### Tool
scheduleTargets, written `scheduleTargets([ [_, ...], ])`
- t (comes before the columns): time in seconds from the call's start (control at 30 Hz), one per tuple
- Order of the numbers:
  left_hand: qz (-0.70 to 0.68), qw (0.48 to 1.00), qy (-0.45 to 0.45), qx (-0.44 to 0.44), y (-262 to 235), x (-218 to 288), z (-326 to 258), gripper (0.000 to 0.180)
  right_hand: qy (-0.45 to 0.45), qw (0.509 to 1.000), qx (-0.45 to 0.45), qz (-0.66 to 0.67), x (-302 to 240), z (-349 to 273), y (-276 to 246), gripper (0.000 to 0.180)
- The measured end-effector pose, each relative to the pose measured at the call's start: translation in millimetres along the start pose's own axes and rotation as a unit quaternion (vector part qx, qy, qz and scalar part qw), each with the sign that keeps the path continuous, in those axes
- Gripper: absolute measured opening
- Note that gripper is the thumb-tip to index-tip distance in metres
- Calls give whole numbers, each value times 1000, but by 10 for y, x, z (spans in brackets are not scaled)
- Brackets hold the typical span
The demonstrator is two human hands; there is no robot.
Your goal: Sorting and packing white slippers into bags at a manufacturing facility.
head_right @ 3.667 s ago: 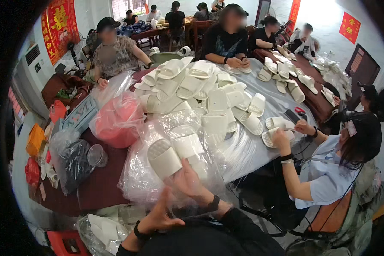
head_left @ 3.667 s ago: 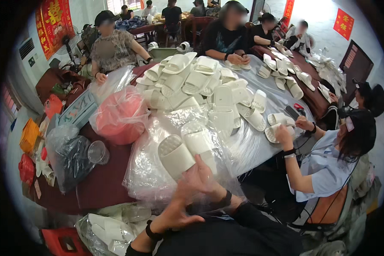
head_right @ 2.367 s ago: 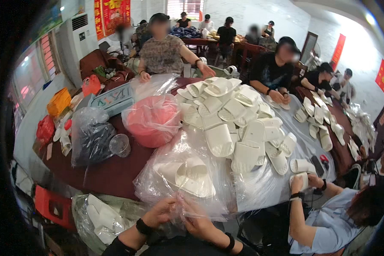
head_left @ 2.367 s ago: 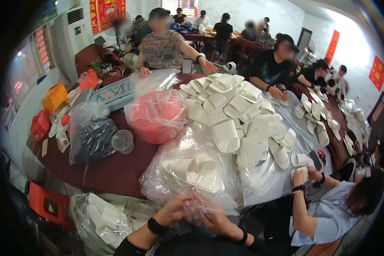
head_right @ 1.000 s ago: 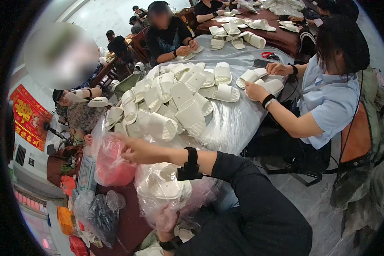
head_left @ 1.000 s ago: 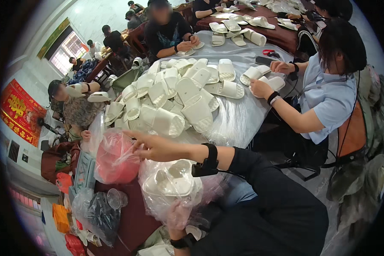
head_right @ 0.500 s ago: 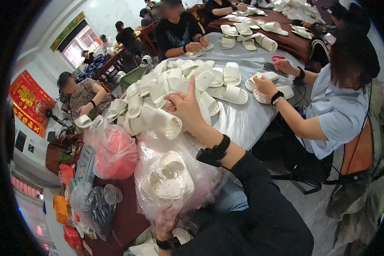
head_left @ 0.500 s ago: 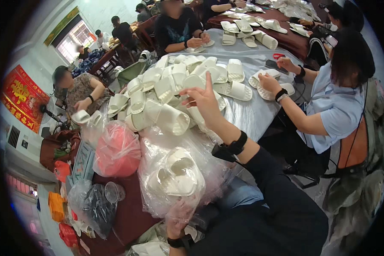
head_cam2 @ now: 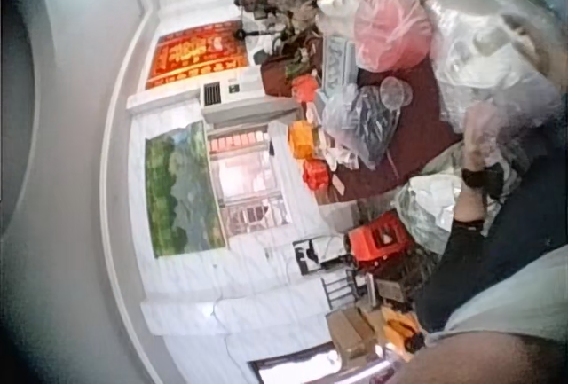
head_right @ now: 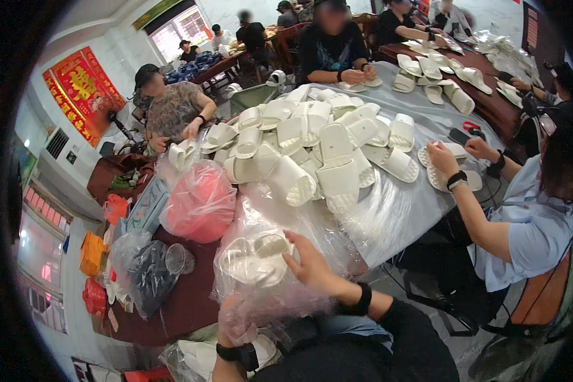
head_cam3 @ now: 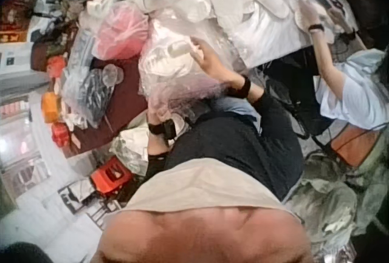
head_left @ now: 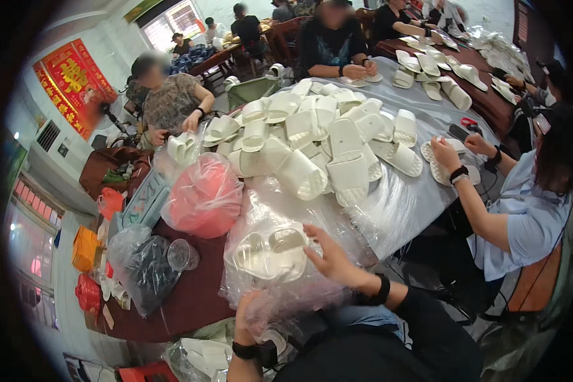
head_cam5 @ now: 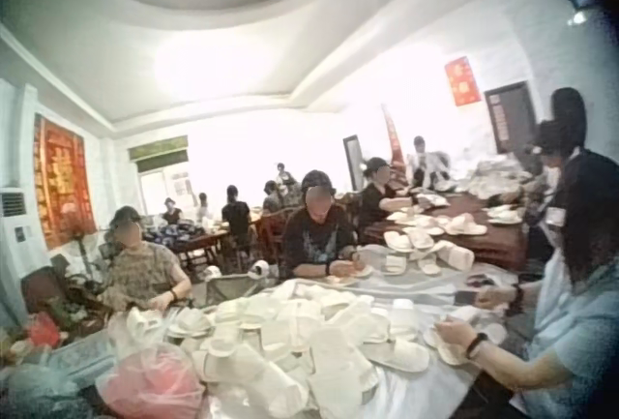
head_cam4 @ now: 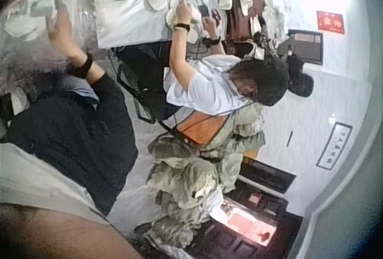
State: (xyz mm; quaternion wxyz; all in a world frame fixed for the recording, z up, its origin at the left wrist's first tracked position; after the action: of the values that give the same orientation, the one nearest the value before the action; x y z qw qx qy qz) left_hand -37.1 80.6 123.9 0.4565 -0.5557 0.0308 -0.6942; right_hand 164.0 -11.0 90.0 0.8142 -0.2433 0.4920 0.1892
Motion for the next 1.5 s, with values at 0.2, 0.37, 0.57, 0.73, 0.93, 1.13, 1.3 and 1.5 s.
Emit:
scheduleTargets([
  [0.2, 158, 969, 134, 137, -326, 104, -89, 24, -32, 997, -61, -32, -124, -425, 260, 58],
  [0.37, -224, 848, -315, 364, -906, -157, -395, 54, -98, 989, -95, -63, -285, -327, 389, 63],
  [0.57, -67, 787, -246, 562, -1916, -2, -1082, 42, -109, 983, -130, -77, -411, -357, 446, 64],
  [0.73, 79, 719, -215, 657, -1995, 249, -1944, 45, -148, 969, -188, -53, -626, -574, 562, 60],
  [0.93, -18, 695, -312, 647, -1175, 347, -2632, 62, -194, 923, -328, -49, -708, -936, 994, 51],
  [1.13, -160, 696, -378, 590, -560, -26, -2891, 63, -298, 851, -433, -10, -827, -1272, 1373, 48],
  [1.3, -597, 465, -386, 528, -320, -490, -3198, 47, -261, 809, -521, 72, -890, -1499, 1518, 41],
  [1.5, -579, 604, -364, 410, -325, -885, -3069, 33, -196, 698, -684, 87, -285, -2023, 1718, 45],
])
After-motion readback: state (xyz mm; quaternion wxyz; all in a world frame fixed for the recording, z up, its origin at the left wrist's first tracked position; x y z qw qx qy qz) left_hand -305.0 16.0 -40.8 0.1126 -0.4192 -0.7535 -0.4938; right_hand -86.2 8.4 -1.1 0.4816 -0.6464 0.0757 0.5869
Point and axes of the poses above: each hand's wrist, its own z-axis towards the middle knuckle, its own y-axis out of the palm, x = y × z, the point moved 6 cm from there along z, towards the middle knuckle, and after that the axes turned 12 degrees about x, right-handed, at the moved point
